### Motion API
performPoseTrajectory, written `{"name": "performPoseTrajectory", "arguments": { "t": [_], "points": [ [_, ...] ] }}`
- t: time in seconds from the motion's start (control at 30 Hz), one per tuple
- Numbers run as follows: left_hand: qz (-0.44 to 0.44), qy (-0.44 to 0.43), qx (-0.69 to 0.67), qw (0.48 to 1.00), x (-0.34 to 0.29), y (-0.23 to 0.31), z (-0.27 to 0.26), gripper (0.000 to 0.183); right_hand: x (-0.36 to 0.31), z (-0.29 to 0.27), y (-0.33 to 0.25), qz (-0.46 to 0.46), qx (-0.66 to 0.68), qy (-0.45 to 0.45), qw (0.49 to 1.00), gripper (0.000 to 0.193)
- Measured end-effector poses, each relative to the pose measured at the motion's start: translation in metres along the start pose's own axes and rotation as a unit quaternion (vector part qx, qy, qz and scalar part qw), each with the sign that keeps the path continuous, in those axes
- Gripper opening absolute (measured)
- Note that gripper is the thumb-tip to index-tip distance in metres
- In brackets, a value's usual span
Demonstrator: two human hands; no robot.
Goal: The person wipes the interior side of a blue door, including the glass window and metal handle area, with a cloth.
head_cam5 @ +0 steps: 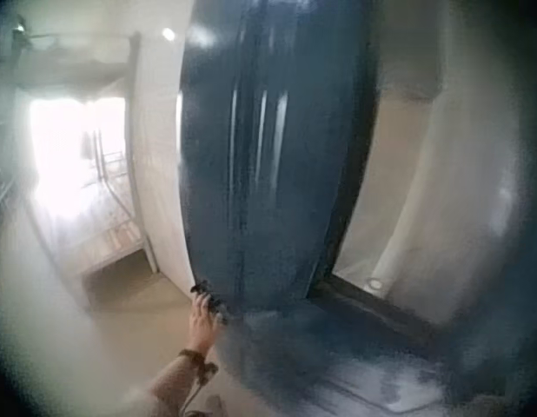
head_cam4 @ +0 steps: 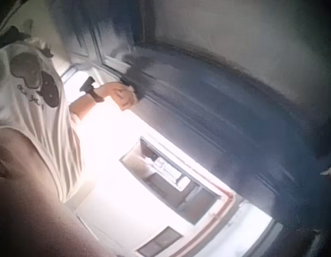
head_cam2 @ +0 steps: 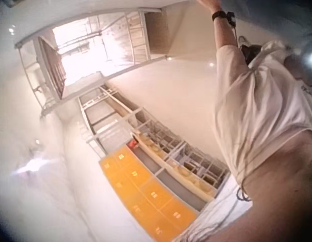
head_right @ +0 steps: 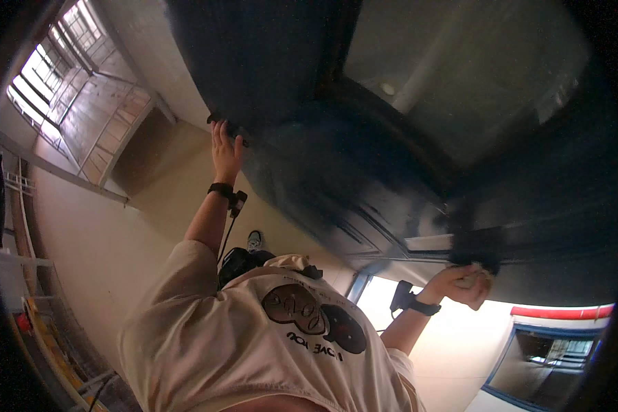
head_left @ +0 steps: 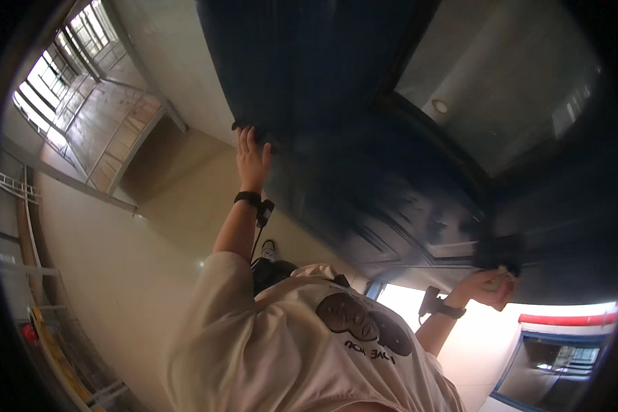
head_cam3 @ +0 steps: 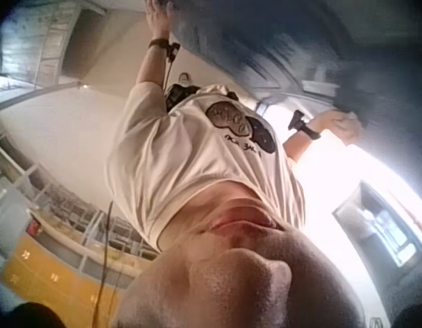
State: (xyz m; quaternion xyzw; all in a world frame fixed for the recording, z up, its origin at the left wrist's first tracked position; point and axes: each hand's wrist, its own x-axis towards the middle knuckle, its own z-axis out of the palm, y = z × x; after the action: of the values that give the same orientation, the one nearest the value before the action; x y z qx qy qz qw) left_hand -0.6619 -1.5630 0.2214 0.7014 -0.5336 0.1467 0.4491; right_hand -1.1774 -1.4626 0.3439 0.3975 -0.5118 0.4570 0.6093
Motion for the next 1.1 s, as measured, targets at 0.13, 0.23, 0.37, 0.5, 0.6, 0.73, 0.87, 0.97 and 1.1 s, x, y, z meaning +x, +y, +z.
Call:
{"name": "performPoseTrajectory", "arguments": {
  "t": [0.13,0.23,0.37,0.5,0.6,0.73,0.87,0.97,1.1],
  "points": [
    [0.007,0.012,-0.024,1.0,-0.002,-0.004,-0.003,0.05,-0.023,-0.012,0.005,-0.109,0.166,-0.073,0.977,0.016],
    [0.009,0.004,-0.023,1.0,-0.005,-0.008,-0.004,0.05,-0.032,-0.027,0.015,-0.154,0.156,-0.145,0.965,0.017],
    [-0.002,0.0,-0.03,1.0,-0.007,-0.013,0.0,0.052,-0.017,-0.018,0.026,0.073,0.265,-0.241,0.931,0.021],
    [-0.003,-0.005,-0.012,1.0,-0.006,-0.015,-0.003,0.053,0.044,-0.007,-0.004,0.076,0.001,-0.068,0.995,0.026],
    [-0.011,-0.025,-0.004,1.0,-0.008,-0.012,-0.007,0.057,0.067,-0.003,-0.054,0.296,0.13,-0.021,0.946,0.027],
    [-0.055,-0.021,-0.068,0.996,-0.009,-0.008,-0.005,0.065,0.033,0.002,-0.069,0.033,0.051,-0.104,0.993,0.026],
    [-0.175,-0.006,-0.189,0.966,-0.006,-0.005,0.001,0.078,0.002,0.007,-0.104,0.018,0.141,-0.093,0.986,0.021],
    [-0.23,-0.045,-0.226,0.946,-0.014,-0.021,0.004,0.081,0.001,0.0,-0.112,0.058,0.118,-0.11,0.985,0.021],
    [-0.254,-0.127,-0.223,0.932,0.006,-0.041,0.003,0.08,0.003,-0.007,-0.117,0.105,0.121,-0.123,0.979,0.022]
  ]
}}
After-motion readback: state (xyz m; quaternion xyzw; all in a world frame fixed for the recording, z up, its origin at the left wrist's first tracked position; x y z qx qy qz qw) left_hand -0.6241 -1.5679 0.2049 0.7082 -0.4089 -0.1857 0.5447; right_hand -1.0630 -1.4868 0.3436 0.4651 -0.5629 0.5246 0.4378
